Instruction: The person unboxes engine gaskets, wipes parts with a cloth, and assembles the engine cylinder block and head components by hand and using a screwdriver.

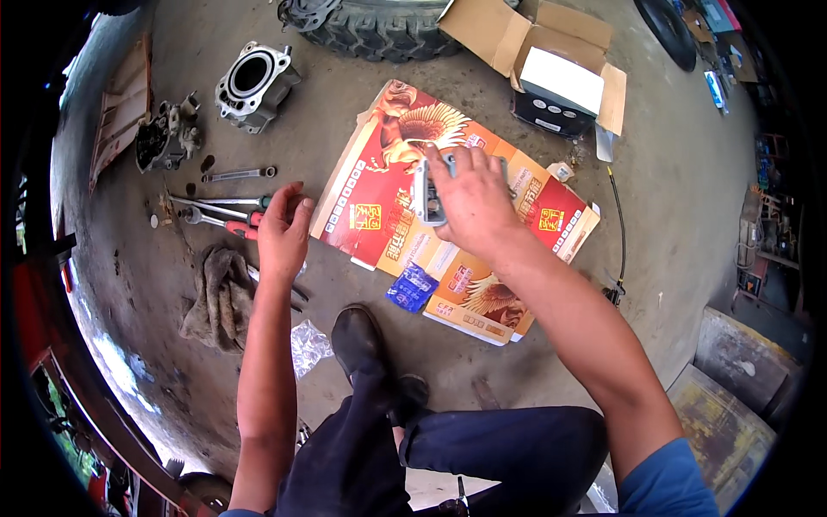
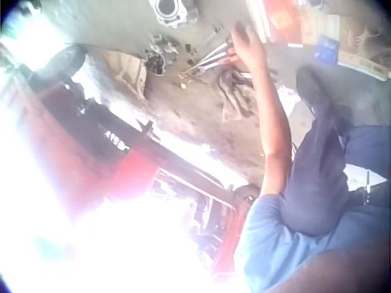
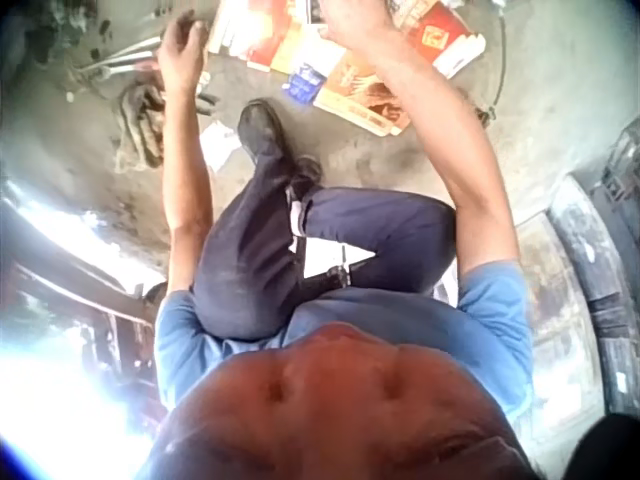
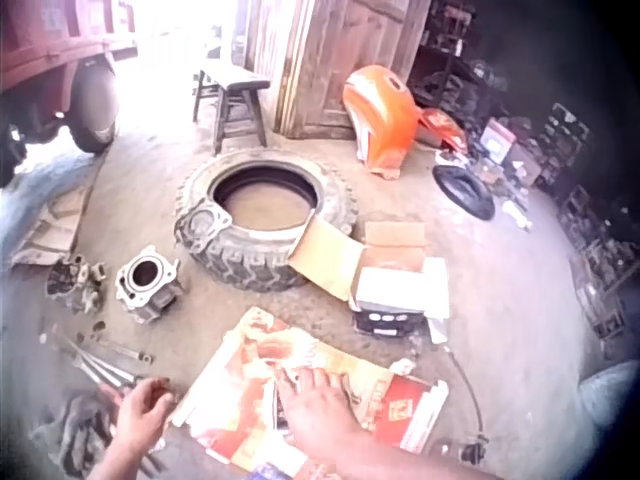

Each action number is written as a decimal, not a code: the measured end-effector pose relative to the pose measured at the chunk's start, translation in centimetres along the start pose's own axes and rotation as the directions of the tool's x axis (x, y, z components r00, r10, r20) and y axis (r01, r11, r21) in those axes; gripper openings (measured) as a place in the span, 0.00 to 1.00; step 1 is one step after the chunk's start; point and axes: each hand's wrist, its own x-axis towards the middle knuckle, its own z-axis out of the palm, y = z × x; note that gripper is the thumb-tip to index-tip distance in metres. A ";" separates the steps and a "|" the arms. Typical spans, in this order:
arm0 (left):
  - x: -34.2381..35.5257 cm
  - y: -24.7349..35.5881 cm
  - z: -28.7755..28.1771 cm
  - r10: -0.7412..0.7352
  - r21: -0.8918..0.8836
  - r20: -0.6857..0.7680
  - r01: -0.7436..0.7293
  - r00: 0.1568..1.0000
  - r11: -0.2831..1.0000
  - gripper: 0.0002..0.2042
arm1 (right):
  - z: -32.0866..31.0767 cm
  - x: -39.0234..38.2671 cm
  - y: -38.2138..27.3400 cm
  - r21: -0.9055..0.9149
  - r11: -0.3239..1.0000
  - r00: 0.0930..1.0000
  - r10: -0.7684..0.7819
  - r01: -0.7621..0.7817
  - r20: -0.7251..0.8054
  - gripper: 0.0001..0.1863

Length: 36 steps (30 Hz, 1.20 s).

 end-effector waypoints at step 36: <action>25.8 7.3 -5.5 -0.027 0.895 0.012 0.002 1.000 0.446 0.71 | -7.1 -20.2 -2.8 0.726 0.680 0.946 -0.160 -0.101 0.281 0.32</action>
